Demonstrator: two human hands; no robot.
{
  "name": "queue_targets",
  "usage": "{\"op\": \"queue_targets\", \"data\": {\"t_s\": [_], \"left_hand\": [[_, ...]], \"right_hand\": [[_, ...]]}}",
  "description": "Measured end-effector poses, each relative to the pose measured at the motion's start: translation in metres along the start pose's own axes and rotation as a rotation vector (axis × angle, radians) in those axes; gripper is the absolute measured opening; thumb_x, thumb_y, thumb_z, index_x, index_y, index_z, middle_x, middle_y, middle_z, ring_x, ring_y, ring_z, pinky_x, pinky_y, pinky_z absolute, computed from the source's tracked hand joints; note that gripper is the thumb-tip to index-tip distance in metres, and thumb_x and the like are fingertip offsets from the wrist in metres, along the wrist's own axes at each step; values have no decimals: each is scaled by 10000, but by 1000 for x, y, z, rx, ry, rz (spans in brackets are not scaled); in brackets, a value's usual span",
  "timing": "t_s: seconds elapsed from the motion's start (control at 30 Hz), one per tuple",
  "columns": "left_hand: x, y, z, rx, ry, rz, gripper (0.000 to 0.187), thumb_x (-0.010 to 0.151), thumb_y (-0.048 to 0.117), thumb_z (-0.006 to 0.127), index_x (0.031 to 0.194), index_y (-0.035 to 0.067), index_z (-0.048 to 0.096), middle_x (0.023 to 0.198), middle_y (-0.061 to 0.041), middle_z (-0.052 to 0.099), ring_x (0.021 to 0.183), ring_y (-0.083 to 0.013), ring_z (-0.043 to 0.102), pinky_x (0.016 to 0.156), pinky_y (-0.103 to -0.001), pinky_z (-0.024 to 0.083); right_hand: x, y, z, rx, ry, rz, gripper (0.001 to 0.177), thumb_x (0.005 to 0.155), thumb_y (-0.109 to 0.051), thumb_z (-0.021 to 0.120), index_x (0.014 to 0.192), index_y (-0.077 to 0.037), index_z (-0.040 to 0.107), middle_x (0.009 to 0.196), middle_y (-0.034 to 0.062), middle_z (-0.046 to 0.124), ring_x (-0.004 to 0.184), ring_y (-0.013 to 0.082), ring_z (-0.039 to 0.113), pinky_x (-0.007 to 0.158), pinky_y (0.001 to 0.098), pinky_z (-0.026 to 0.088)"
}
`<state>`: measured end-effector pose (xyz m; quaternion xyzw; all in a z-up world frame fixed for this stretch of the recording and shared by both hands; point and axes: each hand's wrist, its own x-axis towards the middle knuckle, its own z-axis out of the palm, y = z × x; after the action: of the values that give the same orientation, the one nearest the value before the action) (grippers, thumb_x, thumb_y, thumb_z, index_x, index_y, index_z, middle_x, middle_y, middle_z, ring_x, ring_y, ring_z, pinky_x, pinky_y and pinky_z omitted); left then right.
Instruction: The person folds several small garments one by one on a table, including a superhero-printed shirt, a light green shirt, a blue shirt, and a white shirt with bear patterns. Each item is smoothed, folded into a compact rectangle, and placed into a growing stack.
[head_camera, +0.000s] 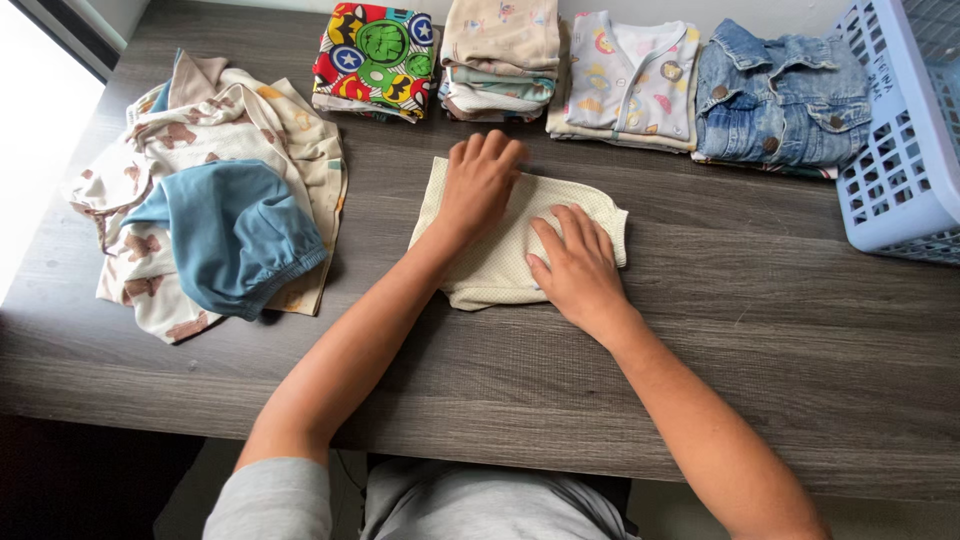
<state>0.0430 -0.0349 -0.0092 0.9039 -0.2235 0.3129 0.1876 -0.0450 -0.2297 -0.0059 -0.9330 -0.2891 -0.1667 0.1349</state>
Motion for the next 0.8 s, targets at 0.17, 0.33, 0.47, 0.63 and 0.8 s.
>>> {"op": "queue_targets", "data": {"t_s": [0.17, 0.33, 0.47, 0.63, 0.8], "left_hand": [[-34, 18, -17, -62, -78, -108, 339, 975, 124, 601, 1313, 112, 581, 1238, -93, 588, 1193, -297, 557, 1003, -467, 405], [-58, 26, -8, 32, -266, -105, 560, 1027, 316, 492, 1508, 35, 429, 1604, -142, 411, 1488, -331, 350, 1184, -548, 228], [-66, 7, -2, 41, -365, -191, 661, 1048, 420, 399, 1587, 48, 312, 1671, -147, 268, 1558, -320, 208, 1246, -530, 154], [-82, -13, -9, 154, -388, -287, 703, 1043, 456, 369, 1611, 59, 252, 1696, -133, 203, 1572, -294, 163, 1240, -562, 122], [-83, -17, -19, 140, -422, -364, 678, 1032, 407, 396, 1595, 58, 251, 1692, -118, 208, 1564, -313, 155, 1225, -582, 110]], "right_hand": [[1, 5, -4, 158, 5, 108, 431, 959, -306, 621, 1315, -64, 635, 1422, 131, 557, 1402, 313, 485, 1162, 490, 360], [11, 1, 17, 115, -27, 178, 472, 1055, -300, 534, 1446, -38, 564, 1534, 157, 495, 1492, 331, 421, 1207, 494, 315], [7, 15, 25, -35, -113, 142, 695, 1035, -466, 491, 1545, -5, 386, 1626, 247, 295, 1518, 422, 220, 1214, 522, 171], [4, 27, 26, -38, -209, 161, 762, 1031, -541, 447, 1584, -38, 302, 1665, 235, 223, 1548, 407, 148, 1233, 513, 120], [9, 30, 22, 3, -227, 170, 782, 1009, -566, 459, 1584, -58, 305, 1667, 216, 215, 1549, 382, 136, 1235, 501, 110]]}}
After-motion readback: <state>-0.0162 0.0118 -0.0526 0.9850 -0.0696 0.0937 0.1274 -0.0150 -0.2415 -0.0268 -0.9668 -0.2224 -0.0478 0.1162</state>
